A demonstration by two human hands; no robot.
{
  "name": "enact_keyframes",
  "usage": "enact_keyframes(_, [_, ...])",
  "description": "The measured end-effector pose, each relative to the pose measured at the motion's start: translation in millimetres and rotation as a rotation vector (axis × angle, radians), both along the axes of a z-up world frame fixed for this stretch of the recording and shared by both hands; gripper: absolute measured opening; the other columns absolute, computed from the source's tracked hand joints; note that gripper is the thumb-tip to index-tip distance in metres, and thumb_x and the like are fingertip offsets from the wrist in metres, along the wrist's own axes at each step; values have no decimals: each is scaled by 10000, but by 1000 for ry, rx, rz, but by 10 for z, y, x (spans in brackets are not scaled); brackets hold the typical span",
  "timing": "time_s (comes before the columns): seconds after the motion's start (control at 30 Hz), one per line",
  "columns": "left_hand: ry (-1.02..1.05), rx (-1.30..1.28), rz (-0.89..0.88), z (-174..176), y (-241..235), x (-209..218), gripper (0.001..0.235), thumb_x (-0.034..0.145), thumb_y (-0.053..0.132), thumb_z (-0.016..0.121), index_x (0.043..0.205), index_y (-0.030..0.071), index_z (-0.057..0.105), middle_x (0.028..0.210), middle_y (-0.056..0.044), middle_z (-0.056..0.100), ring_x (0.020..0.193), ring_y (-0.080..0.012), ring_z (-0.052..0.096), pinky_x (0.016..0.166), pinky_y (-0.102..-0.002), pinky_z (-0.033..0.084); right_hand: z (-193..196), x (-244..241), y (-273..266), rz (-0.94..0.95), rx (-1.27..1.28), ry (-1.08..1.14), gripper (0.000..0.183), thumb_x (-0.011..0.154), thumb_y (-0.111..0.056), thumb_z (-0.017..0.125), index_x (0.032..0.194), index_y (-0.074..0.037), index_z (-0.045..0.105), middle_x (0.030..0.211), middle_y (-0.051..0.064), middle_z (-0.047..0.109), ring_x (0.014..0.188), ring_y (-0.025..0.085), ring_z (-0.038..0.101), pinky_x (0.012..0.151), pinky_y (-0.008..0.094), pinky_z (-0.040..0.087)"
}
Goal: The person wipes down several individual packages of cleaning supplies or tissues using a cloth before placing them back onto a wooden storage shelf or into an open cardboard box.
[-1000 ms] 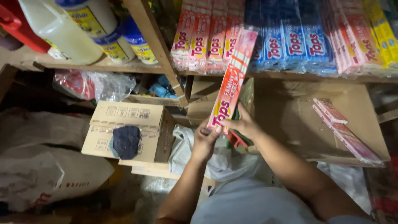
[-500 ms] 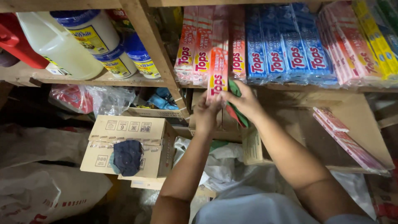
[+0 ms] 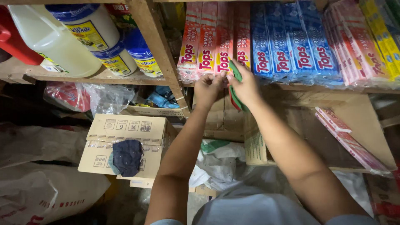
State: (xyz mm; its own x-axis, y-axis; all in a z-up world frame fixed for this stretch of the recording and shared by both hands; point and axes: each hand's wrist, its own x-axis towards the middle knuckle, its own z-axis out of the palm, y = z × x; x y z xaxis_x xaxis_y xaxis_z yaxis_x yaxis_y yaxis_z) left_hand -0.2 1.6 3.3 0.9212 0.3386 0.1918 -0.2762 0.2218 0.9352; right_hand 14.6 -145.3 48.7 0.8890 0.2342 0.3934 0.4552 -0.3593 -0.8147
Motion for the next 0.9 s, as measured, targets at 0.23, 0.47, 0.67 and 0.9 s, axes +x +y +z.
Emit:
enact_keyframes(0.23, [52, 391, -132, 151, 438, -254, 186, 943, 208, 767, 892, 29, 768, 759, -70, 762, 619, -77, 676, 596, -250, 545, -186, -1, -22, -64, 6, -422, 597, 924, -22, 767, 1470, 29, 530, 1380, 262, 613, 1247, 319, 609, 1026, 393, 499])
enact_keyframes(0.47, [-228, 786, -202, 340, 655, -220, 132, 944, 130, 732, 1002, 18, 773, 878, -91, 771, 752, -87, 698, 698, -276, 557, -369, 3, -83, 411, 228, -4, 313, 962, -233, 723, 1157, 12, 722, 1120, 121, 744, 1034, 183, 692, 960, 307, 541])
enact_keyframes(0.67, [-86, 709, -178, 132, 687, 102, 157, 952, 112, 700, 871, -10, 757, 721, -69, 729, 668, -66, 618, 648, -281, 531, -346, 191, 132, 351, 421, 177, 311, 968, -196, 655, 1183, 17, 728, 1032, 36, 746, 921, 103, 663, 874, 251, 520])
enact_keyframes(0.9, [-88, 663, -147, 190, 684, 158, 172, 950, 108, 679, 863, -20, 755, 707, -42, 737, 664, -35, 623, 637, -262, 535, -440, 332, 208, 308, 499, 253, 274, 970, -160, 656, 1155, 24, 741, 1005, 8, 728, 892, 74, 633, 833, 235, 499])
